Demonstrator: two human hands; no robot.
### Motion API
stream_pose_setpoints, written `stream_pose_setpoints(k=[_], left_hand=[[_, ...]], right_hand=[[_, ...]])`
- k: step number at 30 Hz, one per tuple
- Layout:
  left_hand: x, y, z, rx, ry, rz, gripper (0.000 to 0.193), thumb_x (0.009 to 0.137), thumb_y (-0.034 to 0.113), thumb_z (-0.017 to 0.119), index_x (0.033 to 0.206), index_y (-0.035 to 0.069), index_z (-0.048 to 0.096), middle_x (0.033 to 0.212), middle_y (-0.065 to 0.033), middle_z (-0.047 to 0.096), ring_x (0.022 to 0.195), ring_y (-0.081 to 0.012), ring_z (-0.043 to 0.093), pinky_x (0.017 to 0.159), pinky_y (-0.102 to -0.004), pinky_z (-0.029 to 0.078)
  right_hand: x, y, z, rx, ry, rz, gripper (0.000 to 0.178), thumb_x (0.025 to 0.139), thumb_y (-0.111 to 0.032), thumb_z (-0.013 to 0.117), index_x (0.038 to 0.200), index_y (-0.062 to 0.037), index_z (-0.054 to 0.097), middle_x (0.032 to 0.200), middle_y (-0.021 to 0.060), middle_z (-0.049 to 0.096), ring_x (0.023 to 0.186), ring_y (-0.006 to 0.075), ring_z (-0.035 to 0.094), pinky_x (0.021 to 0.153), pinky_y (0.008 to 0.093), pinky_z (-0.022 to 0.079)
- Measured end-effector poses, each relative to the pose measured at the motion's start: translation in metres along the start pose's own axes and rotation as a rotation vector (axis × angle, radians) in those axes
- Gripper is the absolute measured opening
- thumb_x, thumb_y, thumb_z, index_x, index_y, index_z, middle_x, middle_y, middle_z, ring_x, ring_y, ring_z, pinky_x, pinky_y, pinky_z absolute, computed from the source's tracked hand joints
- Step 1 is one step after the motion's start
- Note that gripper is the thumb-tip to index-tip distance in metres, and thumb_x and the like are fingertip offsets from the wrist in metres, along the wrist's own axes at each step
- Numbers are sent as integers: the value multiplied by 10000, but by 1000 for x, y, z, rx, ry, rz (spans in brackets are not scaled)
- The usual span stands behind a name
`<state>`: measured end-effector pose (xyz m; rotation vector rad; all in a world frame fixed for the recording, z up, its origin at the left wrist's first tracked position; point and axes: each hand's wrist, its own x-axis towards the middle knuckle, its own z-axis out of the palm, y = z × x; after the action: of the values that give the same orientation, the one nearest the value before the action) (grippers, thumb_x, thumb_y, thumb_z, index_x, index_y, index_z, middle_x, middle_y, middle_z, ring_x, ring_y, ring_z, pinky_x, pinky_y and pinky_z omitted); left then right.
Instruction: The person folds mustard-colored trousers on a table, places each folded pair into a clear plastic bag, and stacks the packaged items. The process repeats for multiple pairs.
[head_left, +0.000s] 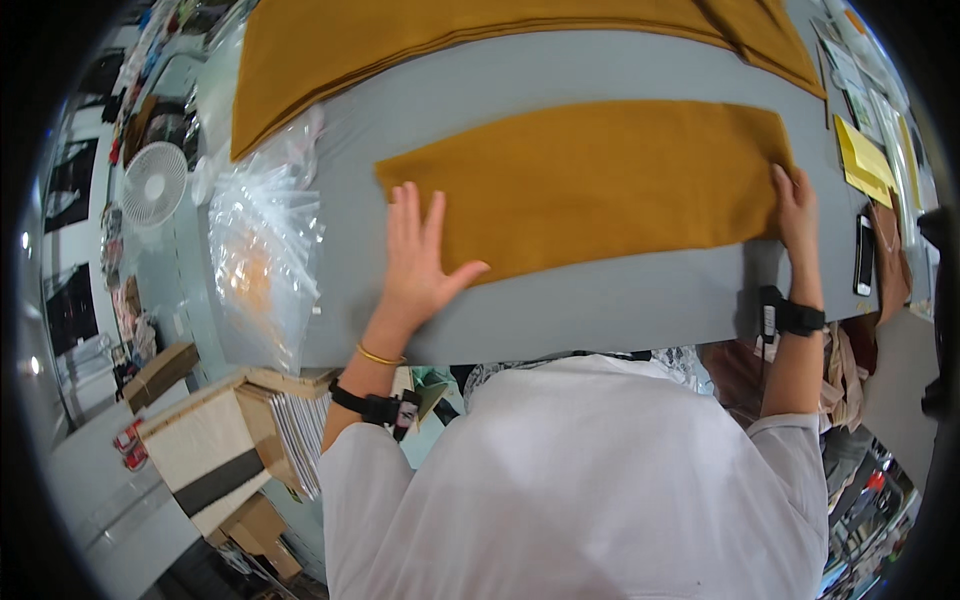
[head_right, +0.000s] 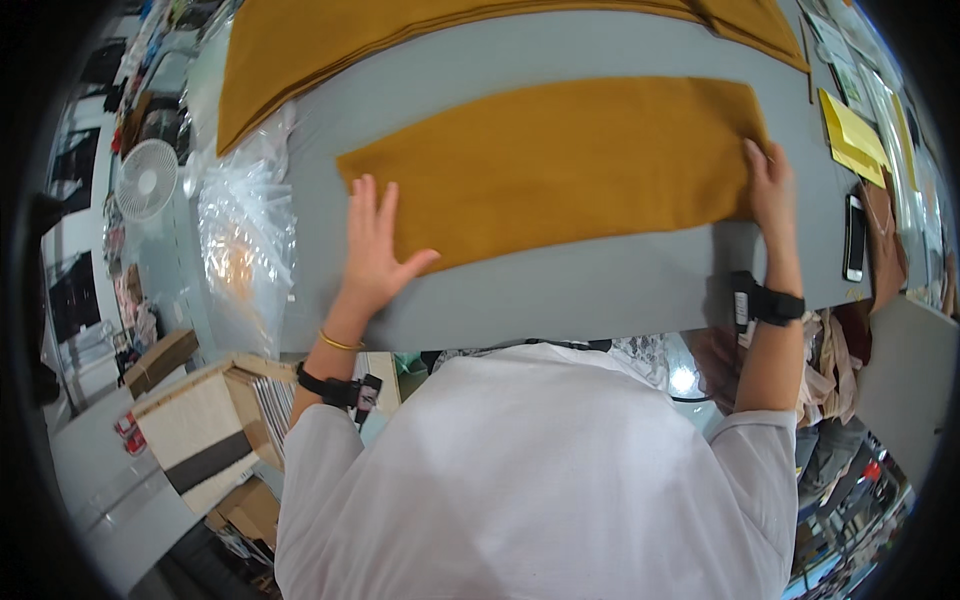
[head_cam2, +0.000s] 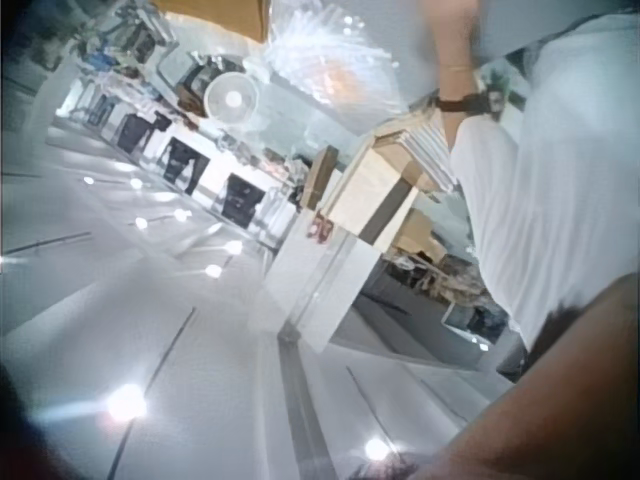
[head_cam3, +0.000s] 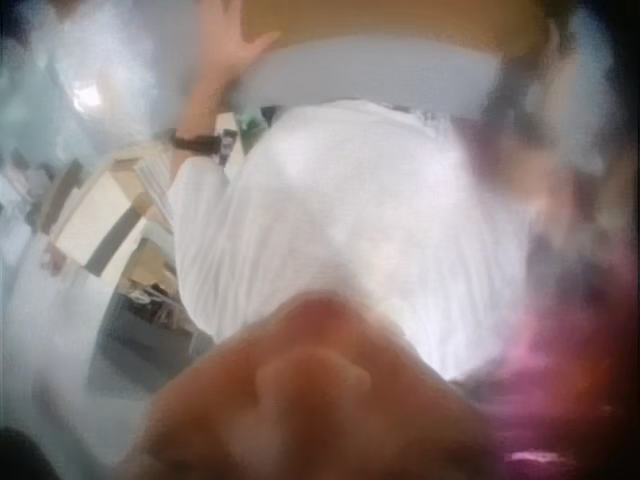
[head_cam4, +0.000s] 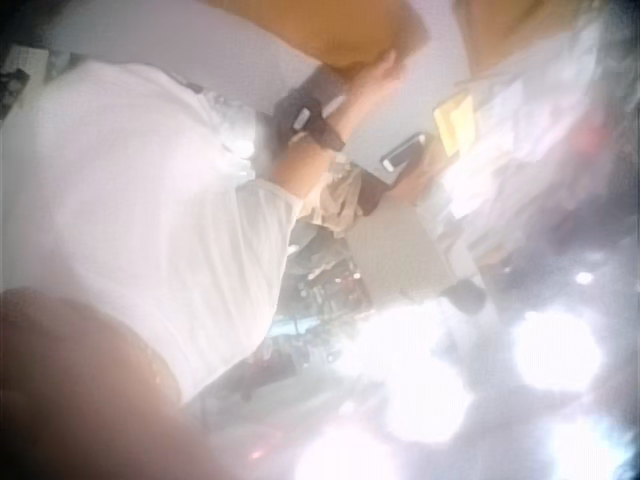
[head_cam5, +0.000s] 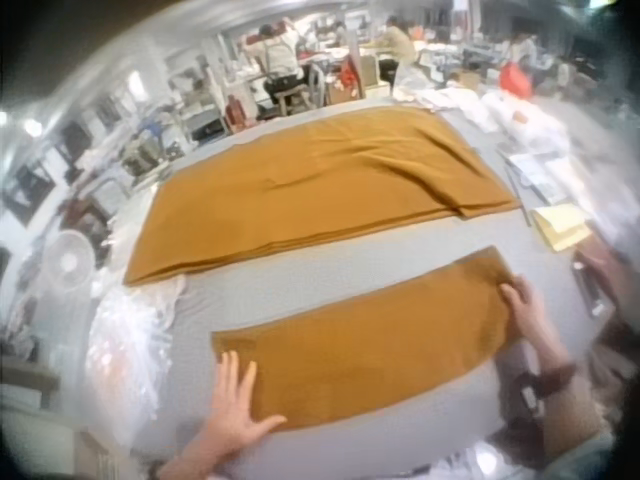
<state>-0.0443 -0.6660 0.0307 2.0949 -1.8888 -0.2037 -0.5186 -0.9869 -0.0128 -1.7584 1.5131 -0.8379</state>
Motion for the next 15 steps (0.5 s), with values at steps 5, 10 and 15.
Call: stream_pose_setpoints(k=[5,10,15], left_hand=[[-15,15,-2,-370,269,-187,681,956,330,777,1478,-15,510,1562,-271,445,1415,-402,483,1082,-459,486],[3,1,-23,-1284,132,-573,365,1111,265,570,1328,-24,614,1172,-130,708,1110,-198,693,862,-317,604],[16,-8,-21,-1400,85,-677,391,1096,274,607,1334,-36,597,1211,-104,718,1077,-158,688,900,-295,561]], right_hand=[[-8,-80,-30,751,-207,241,456,1012,-202,721,1390,22,596,1259,82,715,1119,188,704,959,312,560],[-86,-236,102,640,-533,-125,621,944,-114,789,1474,-25,477,1391,61,561,1232,125,577,1072,316,478],[-130,-273,217,389,-960,-233,579,990,-341,749,1386,6,508,1038,126,678,955,216,677,798,348,542]])
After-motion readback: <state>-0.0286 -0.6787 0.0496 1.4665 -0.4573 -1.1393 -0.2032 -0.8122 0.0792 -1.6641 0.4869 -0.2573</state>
